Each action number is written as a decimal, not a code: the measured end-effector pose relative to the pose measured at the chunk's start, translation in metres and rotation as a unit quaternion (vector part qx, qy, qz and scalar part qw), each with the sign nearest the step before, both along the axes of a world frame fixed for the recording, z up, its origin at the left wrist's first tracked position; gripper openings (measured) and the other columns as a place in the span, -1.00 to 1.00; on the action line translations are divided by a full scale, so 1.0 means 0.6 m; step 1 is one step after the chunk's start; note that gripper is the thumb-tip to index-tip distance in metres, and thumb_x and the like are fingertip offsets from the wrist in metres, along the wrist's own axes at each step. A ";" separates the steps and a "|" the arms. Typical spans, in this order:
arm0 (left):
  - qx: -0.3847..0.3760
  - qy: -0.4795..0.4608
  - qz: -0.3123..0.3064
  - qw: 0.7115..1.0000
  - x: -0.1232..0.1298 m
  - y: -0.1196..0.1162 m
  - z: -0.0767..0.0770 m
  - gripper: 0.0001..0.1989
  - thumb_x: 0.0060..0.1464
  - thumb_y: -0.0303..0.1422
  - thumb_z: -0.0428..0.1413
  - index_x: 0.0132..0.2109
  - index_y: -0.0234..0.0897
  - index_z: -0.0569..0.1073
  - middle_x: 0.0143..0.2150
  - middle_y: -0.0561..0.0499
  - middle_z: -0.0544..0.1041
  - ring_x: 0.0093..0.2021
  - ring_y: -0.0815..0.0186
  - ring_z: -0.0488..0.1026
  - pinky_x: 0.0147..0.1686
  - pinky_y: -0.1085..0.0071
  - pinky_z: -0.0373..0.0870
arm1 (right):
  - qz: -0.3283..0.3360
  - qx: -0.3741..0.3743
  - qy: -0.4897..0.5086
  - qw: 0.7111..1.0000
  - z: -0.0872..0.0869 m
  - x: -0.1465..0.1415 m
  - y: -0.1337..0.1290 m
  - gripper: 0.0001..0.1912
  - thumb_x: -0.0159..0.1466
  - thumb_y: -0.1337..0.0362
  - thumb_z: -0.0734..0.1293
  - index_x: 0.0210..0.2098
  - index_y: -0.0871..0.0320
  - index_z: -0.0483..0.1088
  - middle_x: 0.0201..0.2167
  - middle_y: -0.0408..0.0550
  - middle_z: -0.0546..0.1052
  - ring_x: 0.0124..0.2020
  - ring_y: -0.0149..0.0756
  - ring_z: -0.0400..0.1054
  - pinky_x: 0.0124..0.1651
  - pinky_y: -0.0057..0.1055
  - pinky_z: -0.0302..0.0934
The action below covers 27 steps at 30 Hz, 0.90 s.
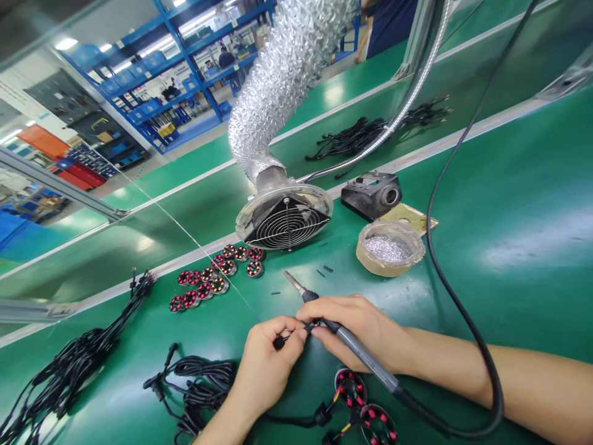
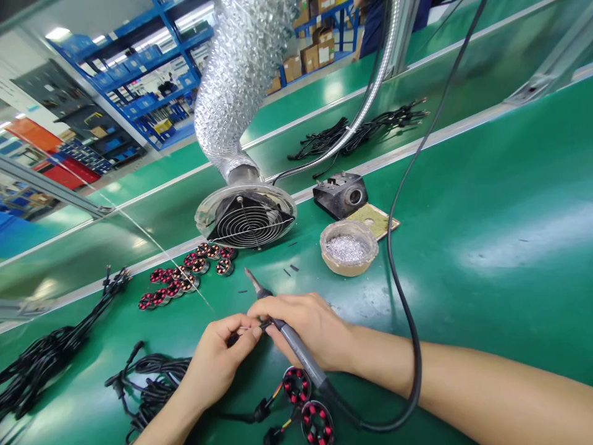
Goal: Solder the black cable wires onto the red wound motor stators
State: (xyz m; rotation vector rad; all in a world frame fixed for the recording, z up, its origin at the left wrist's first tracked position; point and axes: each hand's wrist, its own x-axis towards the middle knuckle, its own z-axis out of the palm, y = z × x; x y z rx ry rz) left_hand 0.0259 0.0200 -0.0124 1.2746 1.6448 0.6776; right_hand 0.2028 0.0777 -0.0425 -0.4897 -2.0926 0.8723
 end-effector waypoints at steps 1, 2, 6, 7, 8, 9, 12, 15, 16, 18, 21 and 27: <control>0.020 0.020 -0.004 1.000 0.000 -0.002 -0.001 -0.73 0.05 -0.21 0.09 -0.43 -0.31 0.52 -0.55 0.10 0.35 -0.51 0.40 0.21 -0.48 0.50 0.15 | 0.004 0.002 -0.005 1.000 -0.003 -0.002 0.000 -0.70 0.25 0.48 0.22 -0.05 0.13 0.35 -0.26 -0.09 0.58 -0.32 -0.36 0.49 -0.26 -0.51 0.34; 0.039 0.041 -0.006 0.998 0.001 -0.005 -0.001 -0.74 0.06 -0.23 0.08 -0.44 -0.30 0.52 -0.54 0.08 0.38 -0.49 0.38 0.25 -0.45 0.49 0.18 | 0.003 0.006 -0.008 1.000 -0.006 -0.004 0.000 -0.71 0.25 0.49 0.21 -0.06 0.13 0.36 -0.27 -0.09 0.59 -0.33 -0.36 0.50 -0.27 -0.51 0.33; 0.068 0.082 -0.025 0.994 0.011 -0.025 0.007 -0.79 0.09 -0.30 0.07 -0.35 -0.28 0.55 -0.48 0.03 0.49 -0.48 0.33 0.37 -0.44 0.47 0.27 | -0.029 0.030 -0.009 0.999 -0.015 -0.009 -0.007 -0.73 0.27 0.48 0.19 -0.09 0.14 0.36 -0.31 -0.09 0.57 -0.37 -0.37 0.47 -0.30 -0.50 0.32; 0.065 0.080 -0.039 0.994 0.014 -0.030 0.013 -0.81 0.09 -0.33 0.06 -0.29 -0.28 0.56 -0.44 0.01 0.52 -0.46 0.31 0.40 -0.43 0.47 0.30 | -0.038 0.031 -0.011 0.999 -0.015 -0.010 -0.009 -0.73 0.28 0.48 0.17 -0.08 0.14 0.35 -0.31 -0.08 0.56 -0.36 -0.36 0.47 -0.30 -0.49 0.32; 0.061 0.077 -0.056 0.994 0.018 -0.034 0.021 -0.80 0.08 -0.37 0.06 -0.22 -0.29 0.56 -0.39 -0.02 0.55 -0.43 0.29 0.44 -0.40 0.46 0.34 | -0.045 0.032 -0.013 0.998 -0.016 -0.010 -0.010 -0.72 0.28 0.48 0.16 -0.07 0.15 0.35 -0.31 -0.07 0.56 -0.36 -0.36 0.46 -0.30 -0.49 0.32; 0.057 0.080 -0.080 0.992 0.020 -0.037 0.030 -0.76 0.06 -0.41 0.04 -0.16 -0.29 0.56 -0.35 -0.03 0.57 -0.38 0.27 0.48 -0.35 0.45 0.37 | -0.049 0.033 -0.015 0.998 -0.015 -0.010 -0.010 -0.72 0.28 0.48 0.15 -0.07 0.15 0.35 -0.31 -0.07 0.55 -0.36 -0.36 0.46 -0.30 -0.49 0.32; 0.044 0.142 -0.170 0.974 0.015 -0.034 0.063 -0.65 0.06 -0.51 -0.05 -0.11 -0.26 0.56 -0.27 -0.06 0.61 -0.26 0.20 0.53 -0.22 0.39 0.40 | -0.045 0.063 -0.024 0.997 -0.008 -0.007 -0.003 -0.71 0.28 0.48 0.15 -0.07 0.16 0.36 -0.33 -0.07 0.54 -0.40 -0.37 0.44 -0.34 -0.48 0.31; 0.028 0.249 -0.199 0.947 -0.015 -0.029 0.103 -0.57 0.14 -0.48 -0.14 -0.05 -0.19 0.57 -0.19 -0.05 0.65 -0.21 0.16 0.56 -0.14 0.33 0.39 | -0.050 0.128 -0.055 0.989 0.004 0.000 0.006 -0.72 0.25 0.46 0.20 -0.08 0.16 0.37 -0.38 -0.06 0.52 -0.41 -0.31 0.39 -0.32 -0.41 0.29; 0.021 0.283 -0.189 0.940 -0.030 -0.030 0.115 -0.55 0.17 -0.46 -0.17 0.02 -0.18 0.55 -0.15 -0.05 0.65 -0.19 0.15 0.56 -0.12 0.31 0.39 | -0.054 0.135 -0.065 0.987 0.009 0.004 0.006 -0.72 0.24 0.43 0.22 -0.05 0.17 0.36 -0.36 -0.04 0.52 -0.38 -0.27 0.39 -0.29 -0.36 0.30; 0.000 0.344 -0.172 0.923 -0.064 -0.040 0.137 -0.51 0.21 -0.41 -0.21 0.13 -0.19 0.48 -0.10 -0.07 0.64 -0.16 0.12 0.57 -0.10 0.25 0.39 | -0.044 0.105 -0.081 0.990 0.020 0.014 0.000 -0.66 0.22 0.34 0.28 -0.01 0.18 0.32 -0.29 0.00 0.52 -0.30 -0.21 0.40 -0.22 -0.30 0.32; -0.046 0.412 -0.184 0.891 -0.117 -0.067 0.152 -0.51 0.23 -0.33 -0.19 0.17 -0.21 0.45 -0.14 -0.11 0.65 -0.14 0.05 0.56 -0.10 0.18 0.40 | 0.006 0.025 -0.123 0.992 0.038 0.031 -0.023 -0.56 0.15 0.23 0.40 0.01 0.14 0.29 -0.21 0.00 0.52 -0.23 -0.19 0.43 -0.19 -0.32 0.36; -0.123 0.411 -0.197 0.881 -0.194 -0.129 0.115 -0.09 -0.16 -0.25 0.22 0.38 -0.22 0.16 0.28 -0.14 0.39 0.22 -0.01 0.37 0.18 0.21 0.29 | 0.024 0.026 -0.218 0.975 0.054 0.058 -0.087 -0.16 -0.13 0.09 0.63 0.08 0.06 0.28 0.06 0.16 0.48 0.10 0.12 0.36 0.05 -0.05 0.34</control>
